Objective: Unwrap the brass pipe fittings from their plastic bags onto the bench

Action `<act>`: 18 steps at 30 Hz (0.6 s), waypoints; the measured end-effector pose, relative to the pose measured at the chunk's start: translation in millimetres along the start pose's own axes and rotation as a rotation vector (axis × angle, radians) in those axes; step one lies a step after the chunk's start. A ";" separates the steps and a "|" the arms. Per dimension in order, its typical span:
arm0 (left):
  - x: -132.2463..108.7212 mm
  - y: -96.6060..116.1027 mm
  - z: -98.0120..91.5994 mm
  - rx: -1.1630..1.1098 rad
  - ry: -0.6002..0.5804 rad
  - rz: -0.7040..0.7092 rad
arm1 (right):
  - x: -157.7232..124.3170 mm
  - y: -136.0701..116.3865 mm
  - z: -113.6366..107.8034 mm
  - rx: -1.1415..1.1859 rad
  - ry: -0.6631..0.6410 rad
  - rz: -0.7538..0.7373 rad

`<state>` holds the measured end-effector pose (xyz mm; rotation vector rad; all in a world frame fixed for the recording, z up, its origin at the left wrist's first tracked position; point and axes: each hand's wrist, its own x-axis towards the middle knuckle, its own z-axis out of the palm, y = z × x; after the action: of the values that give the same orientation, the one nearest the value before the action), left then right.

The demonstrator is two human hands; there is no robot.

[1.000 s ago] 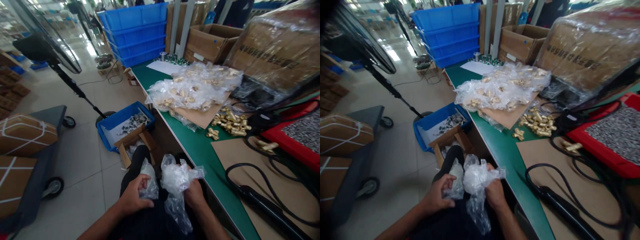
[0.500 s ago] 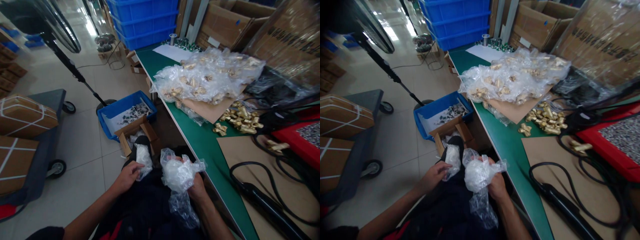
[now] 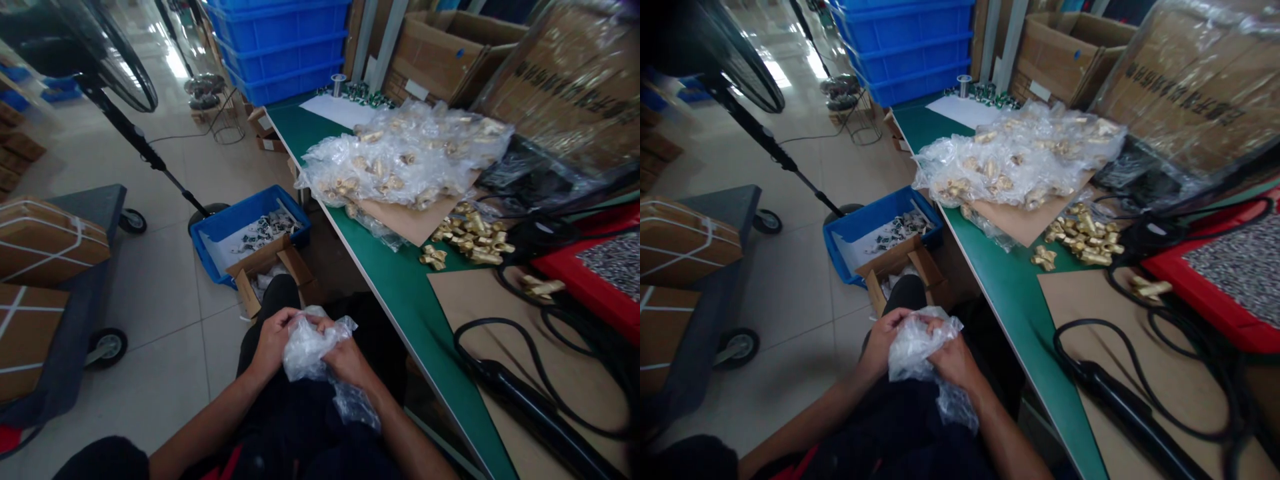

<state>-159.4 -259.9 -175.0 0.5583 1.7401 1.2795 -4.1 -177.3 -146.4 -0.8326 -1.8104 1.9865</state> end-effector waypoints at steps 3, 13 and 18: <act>0.2 -2.4 7.2 -0.043 0.014 -0.005 | 5.2 -0.1 -0.3 -0.314 0.050 0.088; -0.3 -10.9 32.8 0.043 -0.064 -0.050 | 20.9 11.3 2.8 -1.063 0.028 0.435; -0.2 -17.0 27.3 0.042 -0.315 -0.072 | 24.8 31.9 -5.6 -1.036 0.050 0.500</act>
<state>-133.8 -251.9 -192.8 0.6766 1.5126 1.0445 -15.4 -162.5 -182.7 -1.7181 -2.8006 1.0663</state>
